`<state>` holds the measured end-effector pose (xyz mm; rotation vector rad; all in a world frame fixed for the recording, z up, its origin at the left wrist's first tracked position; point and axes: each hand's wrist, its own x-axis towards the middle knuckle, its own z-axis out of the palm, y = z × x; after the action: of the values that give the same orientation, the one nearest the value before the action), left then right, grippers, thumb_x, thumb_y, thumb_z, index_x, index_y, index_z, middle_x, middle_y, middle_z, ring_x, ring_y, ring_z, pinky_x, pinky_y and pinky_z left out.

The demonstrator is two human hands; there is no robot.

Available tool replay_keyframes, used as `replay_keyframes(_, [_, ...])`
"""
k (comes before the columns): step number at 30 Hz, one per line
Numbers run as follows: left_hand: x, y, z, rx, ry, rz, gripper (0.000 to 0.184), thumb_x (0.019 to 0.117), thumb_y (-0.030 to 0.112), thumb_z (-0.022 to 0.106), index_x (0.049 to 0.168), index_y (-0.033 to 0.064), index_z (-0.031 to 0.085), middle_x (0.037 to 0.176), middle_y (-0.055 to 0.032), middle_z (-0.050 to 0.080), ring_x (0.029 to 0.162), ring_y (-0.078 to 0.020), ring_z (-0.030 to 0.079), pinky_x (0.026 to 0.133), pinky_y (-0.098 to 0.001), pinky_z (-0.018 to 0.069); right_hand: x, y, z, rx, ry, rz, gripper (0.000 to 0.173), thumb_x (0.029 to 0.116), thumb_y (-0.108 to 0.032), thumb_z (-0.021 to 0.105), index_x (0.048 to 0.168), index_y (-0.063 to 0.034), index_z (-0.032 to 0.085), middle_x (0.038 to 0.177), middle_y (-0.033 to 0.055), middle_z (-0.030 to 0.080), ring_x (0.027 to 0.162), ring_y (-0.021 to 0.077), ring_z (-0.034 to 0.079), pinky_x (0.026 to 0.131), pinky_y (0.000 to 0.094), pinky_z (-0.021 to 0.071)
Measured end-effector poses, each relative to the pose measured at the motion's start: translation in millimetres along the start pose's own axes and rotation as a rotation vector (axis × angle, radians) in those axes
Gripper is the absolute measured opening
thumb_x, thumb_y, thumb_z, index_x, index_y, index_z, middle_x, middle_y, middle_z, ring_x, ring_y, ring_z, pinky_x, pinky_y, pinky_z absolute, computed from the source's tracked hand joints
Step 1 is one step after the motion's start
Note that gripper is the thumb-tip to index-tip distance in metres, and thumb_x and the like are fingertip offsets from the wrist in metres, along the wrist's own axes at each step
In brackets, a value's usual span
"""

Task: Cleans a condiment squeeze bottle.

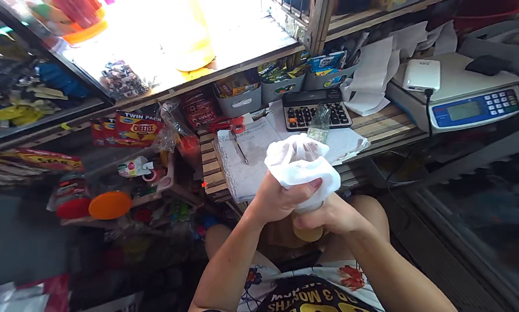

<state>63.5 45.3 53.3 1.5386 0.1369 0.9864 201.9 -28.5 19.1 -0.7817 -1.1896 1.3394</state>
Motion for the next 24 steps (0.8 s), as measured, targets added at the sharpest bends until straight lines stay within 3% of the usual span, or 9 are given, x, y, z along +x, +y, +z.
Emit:
replay_keyframes(5, [-12, -3, 6, 0.251, 0.156, 0.080, 0.034, 0.1097, 0.034, 0.044, 0.107, 0.0069, 0.063, 0.093, 0.0119, 0.068, 0.092, 0.0078, 0.064, 0.084, -0.0188, 0.0557, 0, -1, -1, 0.035, -0.055, 0.022, 0.058, 0.0628, -0.007, 0.085, 0.116, -0.0109, 0.062, 0.102, -0.0051, 0.074, 0.096, 0.0063, 0.071, 0.087, 0.0282, 0.0606])
replay_keyframes(8, [-16, 1, 29, 0.260, 0.502, -0.035, 0.033, 0.1113, 0.015, 0.031, 0.117, -0.0072, 0.055, 0.096, 0.0061, 0.065, 0.096, 0.0095, 0.062, 0.091, -0.0157, 0.0523, 3, 0, 5, -0.017, 0.029, 0.000, 0.059, 0.0638, -0.009, 0.088, 0.116, -0.0070, 0.061, 0.100, -0.0029, 0.075, 0.094, 0.0070, 0.072, 0.087, 0.0278, 0.0611])
replay_keyframes(10, [-17, 3, 36, 0.159, 0.602, -0.117, 0.033, 0.1114, 0.015, 0.028, 0.121, -0.0039, 0.054, 0.099, 0.0068, 0.065, 0.097, 0.0084, 0.062, 0.092, -0.0162, 0.0523, 3, -2, 4, -0.117, 0.071, -0.009, 0.068, 0.0628, -0.019, 0.093, 0.120, -0.0053, 0.060, 0.103, -0.0027, 0.074, 0.096, 0.0059, 0.072, 0.090, 0.0258, 0.0606])
replay_keyframes(13, [-31, -14, 36, 0.059, 0.477, -0.102, 0.045, 0.1101, 0.046, 0.036, 0.121, 0.0065, 0.056, 0.096, 0.0128, 0.070, 0.092, 0.0060, 0.066, 0.085, -0.0187, 0.0568, 3, -1, 0, -0.143, 0.093, -0.103, 0.083, 0.0750, -0.047, 0.089, 0.133, -0.0047, 0.049, 0.111, -0.0035, 0.071, 0.102, 0.0046, 0.069, 0.092, 0.0256, 0.0593])
replay_keyframes(15, [-35, -26, 47, 0.213, 0.496, -0.017, 0.042, 0.1115, 0.041, 0.034, 0.108, 0.0055, 0.057, 0.083, 0.0125, 0.063, 0.077, 0.0095, 0.060, 0.072, -0.0125, 0.0522, 2, 4, 6, -0.224, 0.240, -0.199, 0.093, 0.0858, -0.067, 0.068, 0.143, -0.0020, 0.036, 0.118, -0.0031, 0.065, 0.107, 0.0002, 0.065, 0.095, 0.0224, 0.0568])
replay_keyframes(18, [-50, -44, 69, 0.498, 0.577, 0.154, 0.033, 0.1049, 0.025, 0.056, 0.107, -0.0067, 0.066, 0.100, -0.0073, 0.071, 0.102, 0.0000, 0.065, 0.096, -0.0213, 0.0528, 8, 12, 13, -0.294, 0.463, -0.355, 0.072, 0.0969, -0.073, 0.039, 0.135, -0.0119, 0.034, 0.117, -0.0078, 0.057, 0.110, -0.0039, 0.057, 0.097, 0.0212, 0.0512])
replay_keyframes(20, [-55, -46, 71, 0.468, 0.581, 0.140, 0.046, 0.0941, 0.027, 0.074, 0.117, -0.0102, 0.060, 0.110, -0.0097, 0.070, 0.110, -0.0014, 0.064, 0.101, -0.0222, 0.0517, 8, 12, 11, -0.212, 0.482, -0.375, 0.076, 0.0950, -0.080, 0.029, 0.138, -0.0196, 0.047, 0.136, -0.0048, 0.055, 0.127, 0.0059, 0.053, 0.106, 0.0306, 0.0479])
replay_keyframes(22, [-54, -38, 60, 0.388, 0.537, 0.048, 0.060, 0.0853, 0.030, 0.082, 0.117, -0.0148, 0.057, 0.108, -0.0081, 0.071, 0.106, 0.0018, 0.065, 0.098, -0.0196, 0.0530, 5, 13, 7, -0.207, 0.417, -0.356, 0.087, 0.0919, -0.084, 0.027, 0.145, -0.0201, 0.051, 0.153, 0.0013, 0.045, 0.141, 0.0146, 0.043, 0.114, 0.0388, 0.0409])
replay_keyframes(24, [-47, -35, 47, 0.347, 0.438, 0.067, 0.043, 0.0967, 0.038, 0.068, 0.103, -0.0043, 0.065, 0.094, 0.0026, 0.072, 0.094, 0.0066, 0.066, 0.088, -0.0181, 0.0558, 5, 13, 1, -0.227, 0.309, -0.383, 0.085, 0.0931, -0.078, 0.045, 0.154, -0.0194, 0.040, 0.152, 0.0029, 0.046, 0.136, 0.0153, 0.048, 0.111, 0.0372, 0.0440])
